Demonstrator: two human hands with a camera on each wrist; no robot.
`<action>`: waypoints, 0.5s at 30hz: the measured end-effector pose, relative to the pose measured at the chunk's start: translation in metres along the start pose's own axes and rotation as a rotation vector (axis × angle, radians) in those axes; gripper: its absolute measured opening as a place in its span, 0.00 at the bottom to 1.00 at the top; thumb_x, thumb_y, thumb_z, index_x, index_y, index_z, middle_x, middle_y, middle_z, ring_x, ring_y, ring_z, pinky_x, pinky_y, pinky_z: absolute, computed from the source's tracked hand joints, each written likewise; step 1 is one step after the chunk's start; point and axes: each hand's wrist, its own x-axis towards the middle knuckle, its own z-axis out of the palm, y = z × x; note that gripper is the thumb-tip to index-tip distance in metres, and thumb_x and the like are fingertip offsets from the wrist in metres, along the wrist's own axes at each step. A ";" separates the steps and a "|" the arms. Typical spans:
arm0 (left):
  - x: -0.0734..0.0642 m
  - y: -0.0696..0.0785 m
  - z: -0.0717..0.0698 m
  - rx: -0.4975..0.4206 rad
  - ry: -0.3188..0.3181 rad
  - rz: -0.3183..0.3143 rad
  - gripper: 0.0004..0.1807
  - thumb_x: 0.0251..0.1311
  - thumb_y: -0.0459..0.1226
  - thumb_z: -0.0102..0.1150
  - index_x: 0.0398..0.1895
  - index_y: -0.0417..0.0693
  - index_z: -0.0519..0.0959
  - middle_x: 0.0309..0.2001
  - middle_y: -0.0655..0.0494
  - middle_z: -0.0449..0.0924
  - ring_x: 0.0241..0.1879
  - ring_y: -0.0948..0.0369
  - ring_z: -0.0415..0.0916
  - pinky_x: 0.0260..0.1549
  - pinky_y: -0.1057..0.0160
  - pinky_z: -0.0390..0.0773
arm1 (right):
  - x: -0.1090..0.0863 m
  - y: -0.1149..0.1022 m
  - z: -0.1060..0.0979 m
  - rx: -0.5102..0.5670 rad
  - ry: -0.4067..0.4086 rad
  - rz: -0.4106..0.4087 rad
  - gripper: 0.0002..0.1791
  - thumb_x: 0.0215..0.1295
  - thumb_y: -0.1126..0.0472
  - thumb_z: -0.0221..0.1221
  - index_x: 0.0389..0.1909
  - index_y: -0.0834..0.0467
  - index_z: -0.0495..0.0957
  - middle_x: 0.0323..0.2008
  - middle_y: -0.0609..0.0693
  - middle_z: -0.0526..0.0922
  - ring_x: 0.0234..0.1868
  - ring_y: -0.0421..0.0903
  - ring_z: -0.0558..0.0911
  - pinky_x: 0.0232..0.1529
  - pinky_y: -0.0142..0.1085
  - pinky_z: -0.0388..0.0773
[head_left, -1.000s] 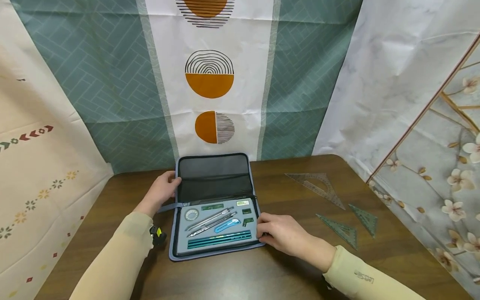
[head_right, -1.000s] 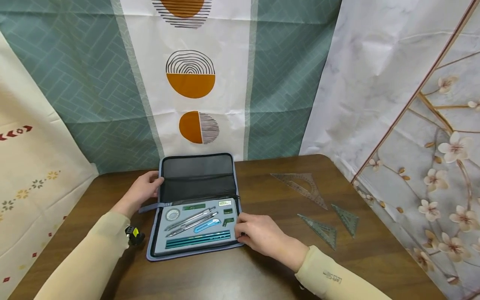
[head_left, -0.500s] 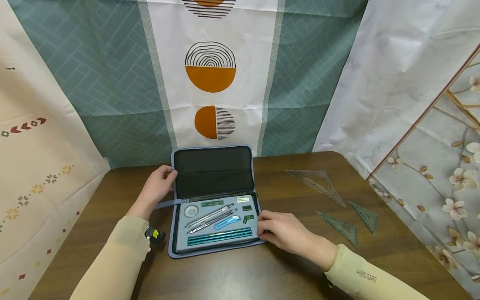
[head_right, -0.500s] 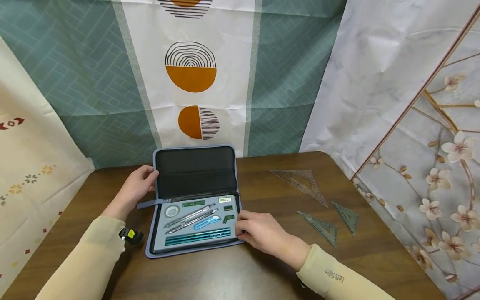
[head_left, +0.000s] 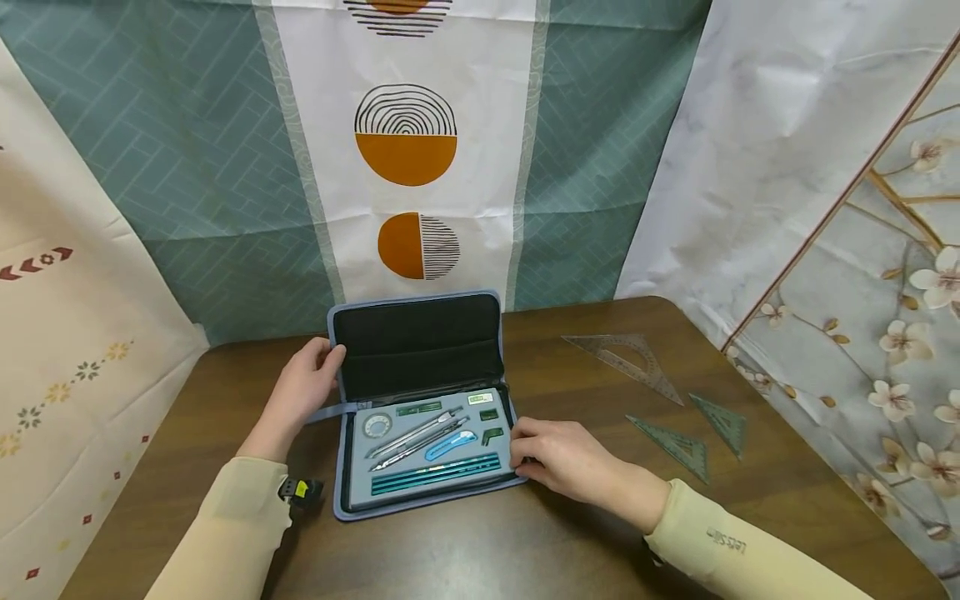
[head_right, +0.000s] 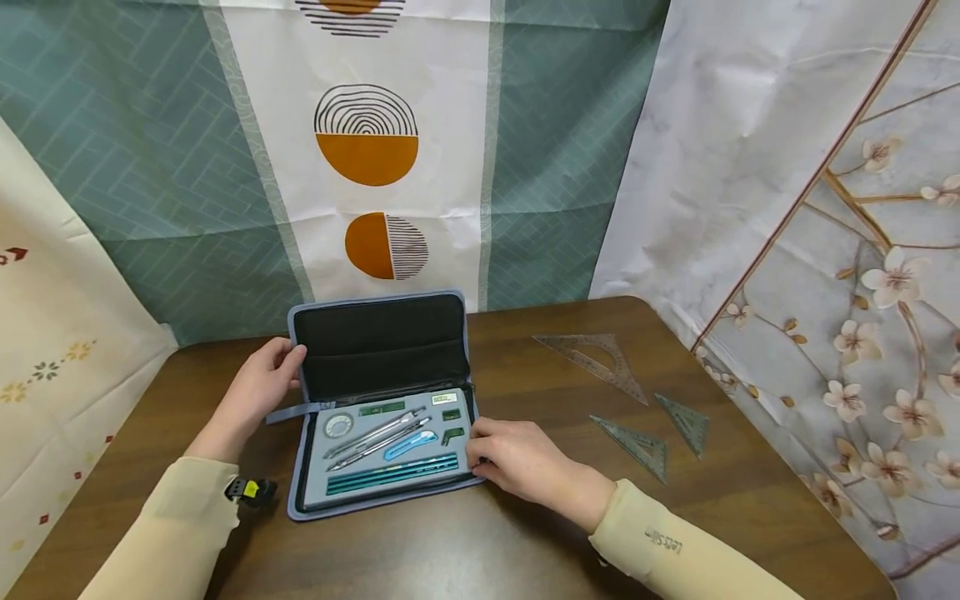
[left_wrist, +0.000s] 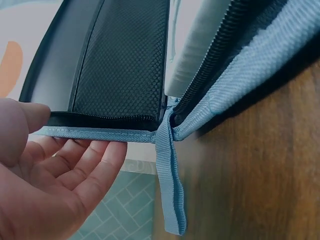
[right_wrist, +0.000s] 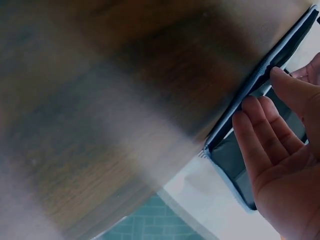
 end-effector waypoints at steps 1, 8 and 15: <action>-0.001 0.000 0.000 -0.001 0.002 0.000 0.29 0.89 0.53 0.45 0.71 0.38 0.73 0.64 0.33 0.79 0.54 0.38 0.85 0.59 0.36 0.81 | 0.000 0.000 0.000 0.002 -0.007 0.006 0.10 0.66 0.63 0.79 0.36 0.48 0.87 0.46 0.42 0.84 0.39 0.36 0.81 0.41 0.32 0.84; -0.001 -0.002 0.000 0.033 0.023 0.014 0.22 0.90 0.49 0.46 0.66 0.39 0.74 0.58 0.34 0.81 0.50 0.42 0.84 0.51 0.41 0.82 | 0.001 0.000 0.001 0.021 -0.030 0.016 0.09 0.68 0.62 0.78 0.38 0.48 0.87 0.47 0.42 0.83 0.41 0.36 0.81 0.43 0.31 0.83; -0.001 -0.005 0.003 0.032 0.038 0.025 0.18 0.90 0.45 0.44 0.61 0.40 0.74 0.56 0.35 0.80 0.49 0.41 0.84 0.47 0.45 0.81 | 0.000 0.002 -0.003 0.044 -0.055 0.009 0.07 0.70 0.61 0.77 0.40 0.49 0.88 0.47 0.42 0.82 0.40 0.38 0.81 0.44 0.30 0.83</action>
